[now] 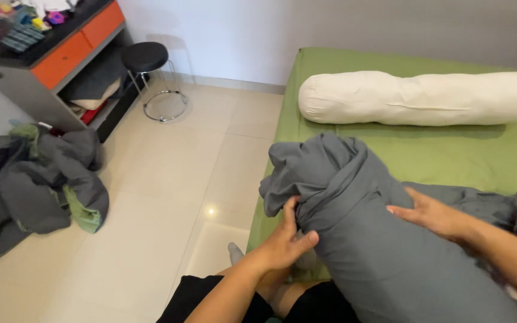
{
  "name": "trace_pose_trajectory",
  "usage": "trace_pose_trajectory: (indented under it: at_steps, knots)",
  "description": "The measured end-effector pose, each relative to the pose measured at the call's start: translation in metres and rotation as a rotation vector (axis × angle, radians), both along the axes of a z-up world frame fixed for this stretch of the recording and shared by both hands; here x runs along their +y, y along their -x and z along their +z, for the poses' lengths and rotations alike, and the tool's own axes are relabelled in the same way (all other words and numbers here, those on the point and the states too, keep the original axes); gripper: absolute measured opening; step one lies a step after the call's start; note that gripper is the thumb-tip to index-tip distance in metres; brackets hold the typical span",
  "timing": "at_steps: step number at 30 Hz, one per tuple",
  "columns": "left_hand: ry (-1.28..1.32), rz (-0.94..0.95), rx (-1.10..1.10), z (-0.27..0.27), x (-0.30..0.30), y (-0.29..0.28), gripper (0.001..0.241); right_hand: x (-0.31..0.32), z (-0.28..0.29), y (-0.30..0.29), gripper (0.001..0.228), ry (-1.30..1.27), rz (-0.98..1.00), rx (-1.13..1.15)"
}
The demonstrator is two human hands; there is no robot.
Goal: The person uses a broom to hit a long white pillow on a bed, then picks up a gray pillowcase. They proceed to slide the pillowcase onto the pillow, adjusting the fabric by hand to cover the entire length of the pillow.
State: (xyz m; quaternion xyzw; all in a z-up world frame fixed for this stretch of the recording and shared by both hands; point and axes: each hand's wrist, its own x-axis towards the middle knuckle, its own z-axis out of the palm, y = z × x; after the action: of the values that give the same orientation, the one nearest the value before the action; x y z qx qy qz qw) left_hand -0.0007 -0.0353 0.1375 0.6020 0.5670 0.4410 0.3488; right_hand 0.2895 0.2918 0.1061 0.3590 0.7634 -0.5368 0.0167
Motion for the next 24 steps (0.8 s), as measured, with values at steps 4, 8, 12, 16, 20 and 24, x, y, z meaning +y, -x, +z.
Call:
trace_pose_trajectory:
  at_steps: [4, 8, 12, 16, 20, 24]
  knots:
    - [-0.120, 0.049, -0.494, -0.035, 0.060, -0.010, 0.101, -0.127, 0.215, 0.044, 0.107, -0.658, -0.072, -0.573]
    - [0.107, 0.268, -0.908, -0.057, 0.069, -0.011, 0.089, -0.160, 0.172, 0.076, 0.105, -0.874, 0.208, -0.641]
    - [0.173, 0.470, -0.900, -0.125, 0.049, 0.014, 0.085, -0.187, 0.123, 0.118, 0.102, -0.823, 0.452, -0.415]
    - [0.217, 0.635, -0.808, -0.136, 0.035, 0.058, 0.079, -0.185, 0.120, 0.154, 0.074, -0.930, 0.682, -0.447]
    - [0.163, 0.593, -0.826, -0.113, 0.058, 0.082, 0.069, -0.166, 0.070, 0.163, 0.075, -1.485, 0.444, 0.141]
    - [0.110, 0.582, -0.523, -0.089, 0.100, 0.098, 0.060, -0.196, 0.108, 0.164, 0.086, -0.946, 0.466, -0.331]
